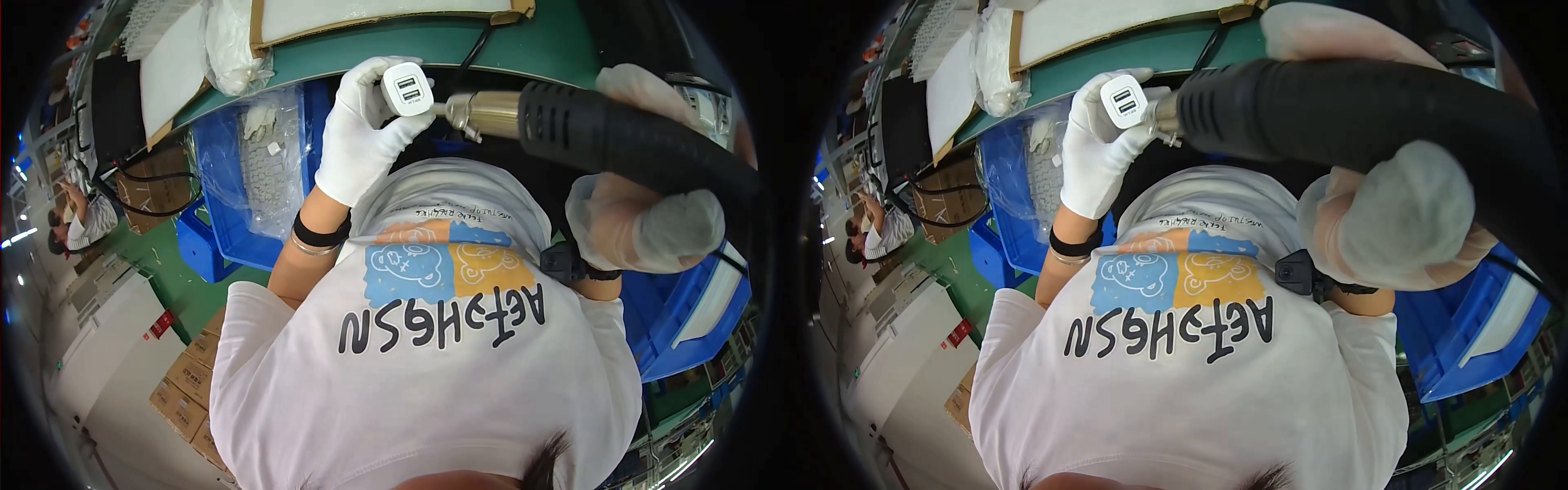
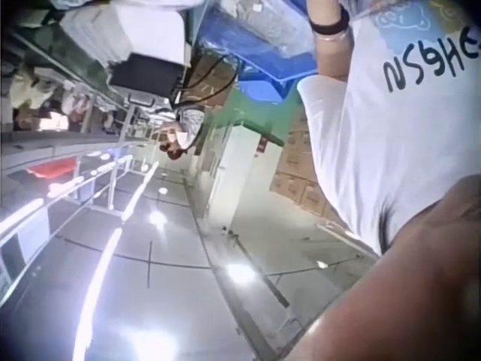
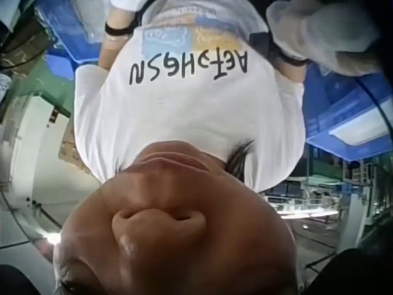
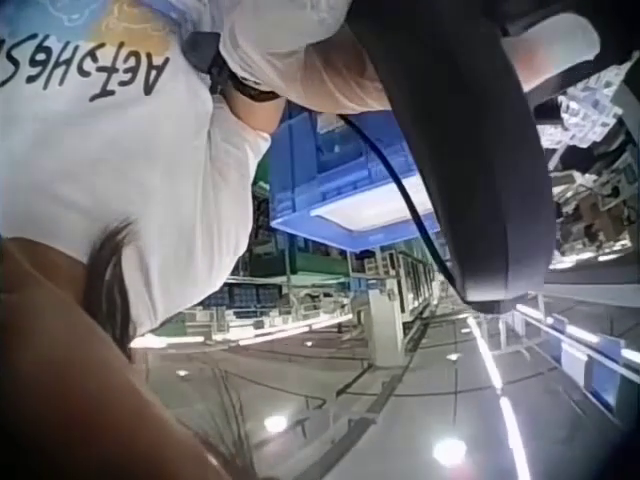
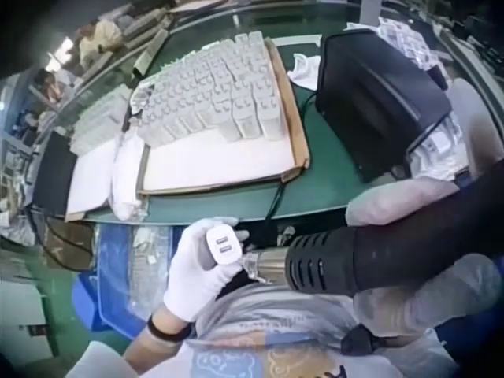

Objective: The person picks up a power adapter from a tray, applies heat to its surface with a heat gun, and then places it back. This process is repeated with a second power adapter.

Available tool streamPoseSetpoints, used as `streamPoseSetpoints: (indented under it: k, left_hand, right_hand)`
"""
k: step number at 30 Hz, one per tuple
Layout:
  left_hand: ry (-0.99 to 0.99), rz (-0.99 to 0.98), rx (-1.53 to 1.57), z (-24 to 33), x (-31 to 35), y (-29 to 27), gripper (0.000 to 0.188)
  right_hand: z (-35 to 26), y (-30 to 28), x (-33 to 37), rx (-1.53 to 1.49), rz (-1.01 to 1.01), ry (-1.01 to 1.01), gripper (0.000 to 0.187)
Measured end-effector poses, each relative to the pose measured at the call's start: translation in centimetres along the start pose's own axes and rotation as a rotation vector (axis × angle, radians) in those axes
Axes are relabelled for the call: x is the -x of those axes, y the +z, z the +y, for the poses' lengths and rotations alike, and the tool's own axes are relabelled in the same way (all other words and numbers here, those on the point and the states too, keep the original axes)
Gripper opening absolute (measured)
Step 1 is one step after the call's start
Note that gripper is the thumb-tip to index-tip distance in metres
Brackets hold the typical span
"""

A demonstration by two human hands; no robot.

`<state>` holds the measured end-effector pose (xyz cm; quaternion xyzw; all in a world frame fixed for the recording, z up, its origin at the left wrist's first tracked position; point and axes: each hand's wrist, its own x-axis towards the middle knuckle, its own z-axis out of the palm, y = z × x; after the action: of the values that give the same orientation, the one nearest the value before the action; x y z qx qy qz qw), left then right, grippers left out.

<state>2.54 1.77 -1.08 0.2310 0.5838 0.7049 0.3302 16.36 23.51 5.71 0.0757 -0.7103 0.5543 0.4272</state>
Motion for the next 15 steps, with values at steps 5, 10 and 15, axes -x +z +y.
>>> streamPoseSetpoints:
  k: [5,10,15]
  left_hand:
    - [0.026,0.015,-0.164,0.2,0.0,-0.2,0.060]
    - [0.002,0.032,-0.088,-0.1,0.2,-0.1,0.061]
    - [0.023,0.017,-0.108,-0.3,0.0,-0.3,0.061]
  right_hand:
    - [-0.3,1.2,0.4,-0.105,0.067,0.063,0.068]
    - [0.1,0.8,0.5,-0.128,0.079,0.056,0.070]
    - [1.9,-1.3,-0.2,0.045,-0.061,-0.161,0.071]
